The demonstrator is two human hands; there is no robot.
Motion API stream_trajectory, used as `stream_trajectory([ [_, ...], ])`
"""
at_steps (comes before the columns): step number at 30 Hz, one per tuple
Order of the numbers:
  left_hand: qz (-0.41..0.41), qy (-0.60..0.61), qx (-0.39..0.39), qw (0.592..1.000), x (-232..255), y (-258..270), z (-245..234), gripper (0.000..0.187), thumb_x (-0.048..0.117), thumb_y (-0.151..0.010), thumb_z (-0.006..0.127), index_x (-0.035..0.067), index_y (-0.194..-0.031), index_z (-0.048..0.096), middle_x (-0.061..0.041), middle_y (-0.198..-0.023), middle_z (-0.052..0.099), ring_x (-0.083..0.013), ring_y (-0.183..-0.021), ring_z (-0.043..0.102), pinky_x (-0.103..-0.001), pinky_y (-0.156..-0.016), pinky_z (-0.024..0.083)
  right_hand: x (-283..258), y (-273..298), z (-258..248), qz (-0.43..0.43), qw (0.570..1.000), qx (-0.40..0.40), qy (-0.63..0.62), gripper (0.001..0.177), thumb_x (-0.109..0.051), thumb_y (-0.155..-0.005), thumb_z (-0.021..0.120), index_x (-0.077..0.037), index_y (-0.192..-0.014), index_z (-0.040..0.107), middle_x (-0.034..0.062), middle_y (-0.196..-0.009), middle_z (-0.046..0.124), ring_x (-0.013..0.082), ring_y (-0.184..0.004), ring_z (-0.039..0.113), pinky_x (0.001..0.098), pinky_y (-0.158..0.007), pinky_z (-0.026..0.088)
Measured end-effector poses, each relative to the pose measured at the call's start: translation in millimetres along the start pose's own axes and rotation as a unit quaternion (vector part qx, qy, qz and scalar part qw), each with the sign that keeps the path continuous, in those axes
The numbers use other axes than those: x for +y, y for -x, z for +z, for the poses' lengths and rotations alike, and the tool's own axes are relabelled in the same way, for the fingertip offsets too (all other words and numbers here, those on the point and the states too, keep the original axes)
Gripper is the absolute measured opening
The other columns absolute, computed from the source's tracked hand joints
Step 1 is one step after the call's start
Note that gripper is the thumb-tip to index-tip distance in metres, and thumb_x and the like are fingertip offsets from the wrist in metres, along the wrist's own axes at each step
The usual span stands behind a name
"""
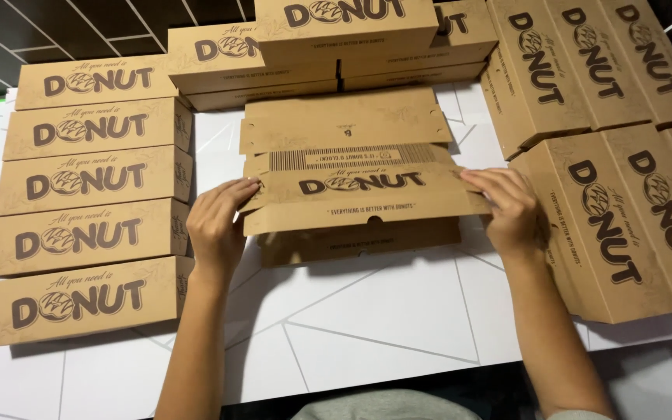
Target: The person assembles flat-packed cardboard donut boxes on a white table. They fold the side flaps, tuck tabs into slots, and close the lids to form complete boxes. The process is repeated for multiple boxes.
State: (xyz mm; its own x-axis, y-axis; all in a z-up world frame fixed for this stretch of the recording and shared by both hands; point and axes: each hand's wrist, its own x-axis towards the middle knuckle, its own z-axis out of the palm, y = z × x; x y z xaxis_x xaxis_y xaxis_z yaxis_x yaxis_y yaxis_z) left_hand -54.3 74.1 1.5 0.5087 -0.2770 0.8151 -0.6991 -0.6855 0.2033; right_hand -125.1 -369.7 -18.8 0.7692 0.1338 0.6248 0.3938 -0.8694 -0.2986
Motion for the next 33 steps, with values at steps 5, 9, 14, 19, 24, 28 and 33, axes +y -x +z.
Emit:
stream_trajectory([
  [5, -0.015, 0.100, 0.049, 0.994, 31, -55, -34, 0.006, 0.000, -0.107, 0.059, 0.001, -0.111, 0.062, -0.017, -0.125, 0.071, -0.0380, -0.118, 0.069, -0.044, -0.102, 0.049, -27, -43, -39, -0.095, 0.983, 0.159, -0.018, 0.092, -0.065, -0.099, 0.027, 0.014, -0.109, 0.071, 0.0267, -0.104, 0.073, 0.0358, -0.099, 0.069, 0.0440, -0.088, 0.059],
  [9, -0.049, 0.224, 0.110, 0.967, 49, -78, -54, 0.008, 0.006, -0.110, 0.046, -0.001, -0.109, 0.049, -0.025, -0.116, 0.069, -0.0440, -0.118, 0.068, -0.049, -0.107, 0.052, -40, -60, -74, -0.132, 0.971, 0.198, 0.009, 0.063, -0.042, -0.104, 0.056, 0.018, -0.093, 0.076, 0.0288, -0.090, 0.076, 0.0387, -0.080, 0.077, 0.0469, -0.071, 0.062],
  [14, -0.213, 0.164, 0.034, 0.963, 43, -89, -60, 0.007, 0.008, -0.111, 0.061, 0.003, -0.109, 0.056, -0.004, -0.081, 0.059, -0.0092, -0.060, 0.044, -0.025, -0.054, 0.033, -66, -95, -78, -0.024, 0.945, 0.265, -0.191, 0.043, 0.028, -0.102, 0.063, 0.003, -0.122, 0.035, 0.0271, -0.121, 0.046, 0.0394, -0.089, 0.061, 0.0438, -0.078, 0.055],
  [19, -0.332, 0.209, -0.096, 0.915, 4, -72, -8, 0.014, 0.018, -0.109, 0.060, 0.005, -0.109, 0.060, -0.006, -0.071, 0.050, -0.0118, -0.061, 0.041, -0.030, -0.056, 0.033, -20, -94, -28, 0.142, 0.962, 0.112, -0.205, 0.023, 0.006, -0.106, 0.078, 0.002, -0.113, 0.057, 0.0158, -0.100, 0.063, 0.0180, -0.081, 0.059, 0.0265, -0.070, 0.052],
  [24, -0.418, 0.139, -0.212, 0.872, -54, -22, 65, 0.030, 0.028, -0.105, 0.062, 0.002, -0.119, 0.067, -0.023, -0.088, 0.075, -0.0351, -0.083, 0.075, -0.047, -0.070, 0.055, 30, -81, 47, 0.248, 0.966, -0.041, -0.063, 0.010, -0.021, -0.096, 0.078, -0.023, -0.106, 0.076, 0.0000, -0.092, 0.075, 0.0165, -0.070, 0.064, 0.0288, -0.061, 0.048],
  [28, -0.434, 0.063, -0.233, 0.868, -54, -23, 75, 0.036, 0.031, -0.101, 0.068, 0.000, -0.120, 0.069, -0.024, -0.096, 0.075, -0.0393, -0.089, 0.075, -0.051, -0.074, 0.058, 46, -81, 81, 0.251, 0.963, -0.077, -0.059, 0.011, -0.018, -0.099, 0.073, -0.019, -0.108, 0.079, 0.0042, -0.093, 0.076, 0.0201, -0.071, 0.066, 0.0319, -0.064, 0.052],
  [33, -0.432, 0.024, -0.194, 0.880, -63, -34, 88, 0.034, 0.030, -0.099, 0.071, 0.002, -0.118, 0.071, -0.020, -0.094, 0.076, -0.0365, -0.085, 0.075, -0.050, -0.074, 0.058, 66, -93, 105, 0.254, 0.962, -0.051, -0.085, 0.011, -0.019, -0.099, 0.074, -0.020, -0.109, 0.078, 0.0057, -0.095, 0.076, 0.0189, -0.071, 0.066, 0.0307, -0.064, 0.052],
])
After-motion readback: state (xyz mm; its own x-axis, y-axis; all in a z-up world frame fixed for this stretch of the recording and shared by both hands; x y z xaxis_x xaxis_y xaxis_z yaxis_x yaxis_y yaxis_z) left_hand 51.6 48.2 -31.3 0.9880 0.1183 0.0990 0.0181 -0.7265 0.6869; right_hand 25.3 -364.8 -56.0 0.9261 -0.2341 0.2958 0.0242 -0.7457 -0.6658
